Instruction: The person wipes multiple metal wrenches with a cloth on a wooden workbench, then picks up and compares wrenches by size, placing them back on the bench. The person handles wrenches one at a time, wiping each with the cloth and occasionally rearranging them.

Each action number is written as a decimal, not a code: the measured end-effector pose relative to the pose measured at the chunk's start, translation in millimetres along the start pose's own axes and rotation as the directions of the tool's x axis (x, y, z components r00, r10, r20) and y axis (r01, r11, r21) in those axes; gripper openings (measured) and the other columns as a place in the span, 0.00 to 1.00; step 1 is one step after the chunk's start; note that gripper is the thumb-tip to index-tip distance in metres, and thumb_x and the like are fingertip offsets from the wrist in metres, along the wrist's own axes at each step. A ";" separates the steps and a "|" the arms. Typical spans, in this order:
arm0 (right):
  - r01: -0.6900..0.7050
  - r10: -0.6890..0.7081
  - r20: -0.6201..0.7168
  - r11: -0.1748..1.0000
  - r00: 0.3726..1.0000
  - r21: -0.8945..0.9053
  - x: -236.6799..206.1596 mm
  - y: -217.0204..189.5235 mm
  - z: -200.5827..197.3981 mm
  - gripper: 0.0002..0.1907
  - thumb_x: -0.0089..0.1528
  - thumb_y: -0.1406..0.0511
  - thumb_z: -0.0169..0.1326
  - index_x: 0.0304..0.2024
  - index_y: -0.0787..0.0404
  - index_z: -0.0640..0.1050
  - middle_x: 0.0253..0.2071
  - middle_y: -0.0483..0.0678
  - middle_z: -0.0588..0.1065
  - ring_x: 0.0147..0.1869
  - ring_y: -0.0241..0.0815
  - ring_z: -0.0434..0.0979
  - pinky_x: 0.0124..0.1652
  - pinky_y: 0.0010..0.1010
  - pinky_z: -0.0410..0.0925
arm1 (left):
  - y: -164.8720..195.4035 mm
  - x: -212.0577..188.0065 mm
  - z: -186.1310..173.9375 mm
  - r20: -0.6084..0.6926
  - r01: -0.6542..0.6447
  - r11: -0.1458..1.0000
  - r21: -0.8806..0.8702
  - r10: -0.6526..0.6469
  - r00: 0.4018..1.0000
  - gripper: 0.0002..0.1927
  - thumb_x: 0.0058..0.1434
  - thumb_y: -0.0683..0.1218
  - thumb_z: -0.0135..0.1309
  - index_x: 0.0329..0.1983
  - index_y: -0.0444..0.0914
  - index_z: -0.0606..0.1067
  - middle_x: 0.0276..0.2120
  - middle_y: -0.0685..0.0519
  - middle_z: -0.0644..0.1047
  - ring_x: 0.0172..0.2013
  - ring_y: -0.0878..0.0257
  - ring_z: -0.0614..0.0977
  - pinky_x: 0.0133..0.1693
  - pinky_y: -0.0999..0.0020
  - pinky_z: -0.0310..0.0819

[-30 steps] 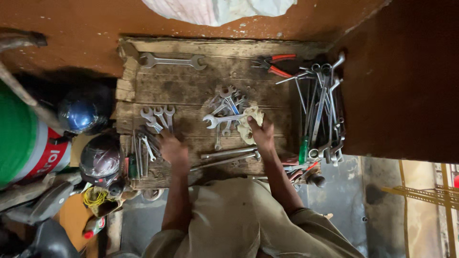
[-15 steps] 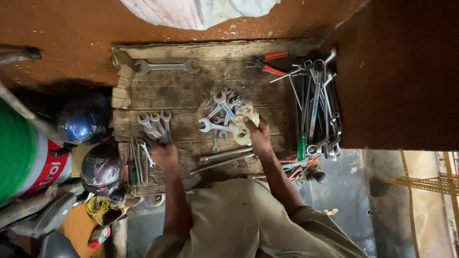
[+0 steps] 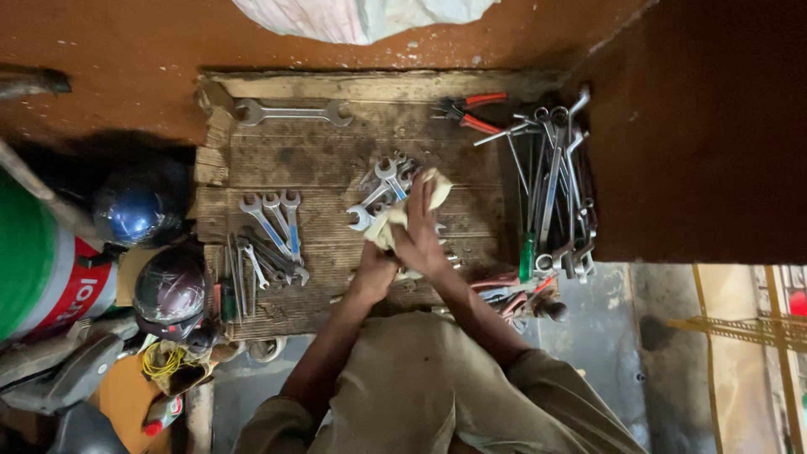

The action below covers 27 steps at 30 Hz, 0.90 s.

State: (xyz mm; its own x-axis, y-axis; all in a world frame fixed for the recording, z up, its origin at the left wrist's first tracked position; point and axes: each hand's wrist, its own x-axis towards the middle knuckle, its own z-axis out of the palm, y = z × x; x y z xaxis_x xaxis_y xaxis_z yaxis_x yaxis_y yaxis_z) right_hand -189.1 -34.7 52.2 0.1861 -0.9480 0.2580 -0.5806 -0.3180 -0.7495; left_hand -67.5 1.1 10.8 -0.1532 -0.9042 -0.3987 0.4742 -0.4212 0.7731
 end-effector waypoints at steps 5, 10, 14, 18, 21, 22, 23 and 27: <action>0.046 -0.023 -0.295 0.997 0.955 0.070 20.0 13.2 1.1 0.43 0.61 0.75 0.55 0.75 0.70 0.50 0.74 0.73 0.50 0.79 0.71 0.48 0.71 0.47 0.53 | -7.5 -2.3 -13.8 0.275 -0.127 0.973 0.191 0.071 0.959 0.17 0.54 0.26 0.52 0.47 0.28 0.76 0.37 0.52 0.76 0.35 0.65 0.75 0.34 0.71 0.69; -0.099 0.313 -0.323 0.837 0.893 0.538 32.1 38.1 9.7 0.18 0.65 0.74 0.52 0.58 0.68 0.72 0.47 0.57 0.77 0.48 0.43 0.78 0.46 0.33 0.73 | 21.3 -15.0 -5.4 0.386 -0.149 0.988 0.044 0.121 0.915 0.31 0.53 0.27 0.49 0.63 0.30 0.71 0.52 0.50 0.78 0.48 0.67 0.79 0.50 0.73 0.73; -0.092 0.305 -0.478 0.904 0.823 0.418 47.6 68.9 -13.9 0.02 0.66 0.76 0.54 0.42 0.70 0.76 0.36 0.52 0.78 0.41 0.37 0.75 0.39 0.28 0.71 | 31.2 -34.5 0.8 0.336 0.176 0.970 -0.166 -0.112 0.935 0.38 0.51 0.31 0.47 0.70 0.30 0.64 0.52 0.44 0.77 0.47 0.61 0.84 0.49 0.65 0.84; 0.013 0.229 -0.554 0.918 0.800 0.397 47.7 64.5 -38.4 0.11 0.64 0.78 0.50 0.49 0.69 0.76 0.43 0.53 0.80 0.46 0.39 0.79 0.47 0.30 0.74 | 28.5 -33.5 -7.2 0.420 0.104 0.847 -0.521 0.148 0.895 0.33 0.61 0.37 0.50 0.71 0.22 0.65 0.55 0.40 0.77 0.40 0.62 0.78 0.40 0.73 0.72; 0.228 -0.179 -0.583 0.974 0.793 0.011 44.7 32.3 -33.0 0.15 0.63 0.74 0.57 0.51 0.68 0.70 0.47 0.55 0.79 0.48 0.43 0.84 0.39 0.32 0.77 | 28.3 -19.1 -6.6 0.349 0.105 0.786 -0.609 0.146 0.926 0.30 0.71 0.46 0.51 0.71 0.24 0.64 0.51 0.44 0.75 0.48 0.59 0.78 0.47 0.68 0.73; -0.032 0.088 -0.327 0.984 0.941 0.174 36.7 16.2 -26.1 0.18 0.65 0.71 0.53 0.56 0.67 0.69 0.51 0.57 0.77 0.49 0.47 0.82 0.42 0.37 0.78 | 29.7 -12.3 -2.9 0.302 0.104 0.779 -0.618 0.113 0.947 0.33 0.70 0.51 0.51 0.73 0.28 0.64 0.54 0.46 0.75 0.51 0.58 0.77 0.50 0.65 0.74; -0.317 0.329 -0.008 0.915 0.944 0.250 27.2 -0.5 -18.4 0.21 0.67 0.69 0.50 0.62 0.67 0.67 0.54 0.59 0.75 0.51 0.50 0.81 0.44 0.42 0.79 | 31.9 -7.1 0.8 0.253 0.102 0.774 -0.625 0.077 0.964 0.36 0.69 0.57 0.51 0.74 0.31 0.63 0.58 0.48 0.76 0.53 0.58 0.77 0.53 0.63 0.74; 0.252 -0.237 0.123 0.960 0.964 -0.124 10.3 -39.5 -10.6 0.36 0.65 0.69 0.58 0.71 0.67 0.59 0.71 0.68 0.59 0.74 0.70 0.62 0.69 0.54 0.60 | 46.4 -0.8 8.4 0.193 -0.003 0.739 -0.674 0.180 0.965 0.45 0.65 0.73 0.42 0.69 0.33 0.64 0.61 0.46 0.75 0.62 0.53 0.74 0.63 0.52 0.68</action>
State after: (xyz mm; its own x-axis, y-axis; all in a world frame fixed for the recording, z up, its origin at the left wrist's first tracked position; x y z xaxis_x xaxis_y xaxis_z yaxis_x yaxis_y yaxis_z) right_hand -172.6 -31.8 91.0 0.4141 -0.8396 0.3515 -0.6086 -0.5425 -0.5790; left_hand -52.7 -18.3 51.2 -0.2294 -0.9617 -0.1503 0.9351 -0.2606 0.2403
